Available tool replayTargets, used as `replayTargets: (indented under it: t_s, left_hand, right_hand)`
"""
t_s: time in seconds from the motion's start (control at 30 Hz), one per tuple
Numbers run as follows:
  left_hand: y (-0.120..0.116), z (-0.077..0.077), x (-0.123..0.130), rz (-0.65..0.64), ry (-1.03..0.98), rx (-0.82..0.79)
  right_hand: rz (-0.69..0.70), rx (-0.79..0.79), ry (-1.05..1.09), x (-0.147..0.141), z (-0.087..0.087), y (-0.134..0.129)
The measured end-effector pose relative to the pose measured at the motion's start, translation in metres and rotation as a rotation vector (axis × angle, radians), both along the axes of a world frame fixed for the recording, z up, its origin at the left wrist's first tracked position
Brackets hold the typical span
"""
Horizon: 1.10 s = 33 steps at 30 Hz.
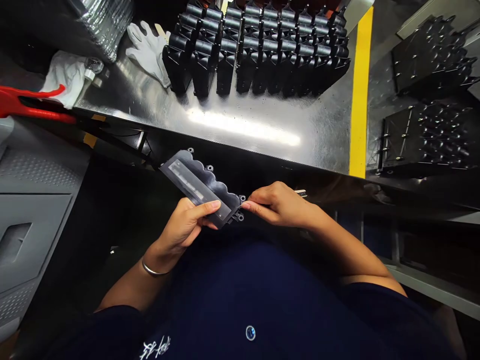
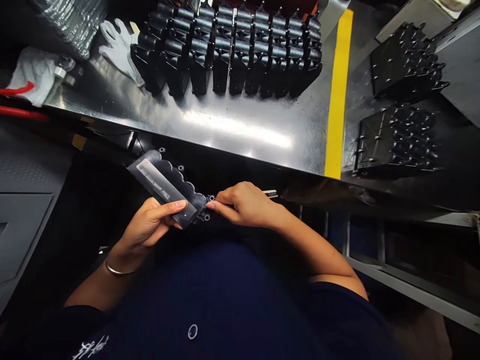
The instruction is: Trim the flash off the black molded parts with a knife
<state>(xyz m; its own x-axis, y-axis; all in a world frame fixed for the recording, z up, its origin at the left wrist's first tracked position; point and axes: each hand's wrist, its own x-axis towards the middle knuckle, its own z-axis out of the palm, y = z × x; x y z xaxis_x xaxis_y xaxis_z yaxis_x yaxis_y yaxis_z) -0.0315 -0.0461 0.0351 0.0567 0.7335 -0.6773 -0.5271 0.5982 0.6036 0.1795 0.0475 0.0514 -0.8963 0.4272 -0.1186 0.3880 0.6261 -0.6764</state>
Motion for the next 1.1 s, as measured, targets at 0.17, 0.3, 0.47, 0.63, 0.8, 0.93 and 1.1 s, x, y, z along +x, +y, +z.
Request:
replayTargets:
  t_s: [0.17,0.3,0.47,0.63,0.8,0.93,1.1]
  left_hand:
    - [0.006,-0.001,-0.007,-0.045,-0.068,-0.014]
    - [0.012,0.001,-0.009,-0.077,-0.119,-0.043]
    - [0.014,0.0,-0.004,-0.074,-0.175,-0.152]
    - [0.013,-0.002,-0.003,-0.038,-0.181,-0.167]
    - [0.013,-0.002,-0.004,-0.06,-0.177,-0.17]
    - [0.014,-0.001,-0.004,-0.077,-0.179,-0.173]
    - [0.014,0.0,-0.004,-0.075,-0.201,-0.157]
  right_hand:
    - [0.303,0.047,0.008,0.01,0.015,0.01]
    - [0.162,0.515,0.051,0.004,0.009,0.009]
    - [0.228,0.701,0.168,-0.003,-0.004,0.011]
    - [0.219,0.687,0.233,-0.002,-0.002,0.013]
    - [0.212,0.625,0.123,-0.003,0.0,0.013]
    - [0.227,0.64,0.167,-0.004,-0.001,0.013]
    - [0.231,0.577,0.113,-0.003,0.0,0.015]
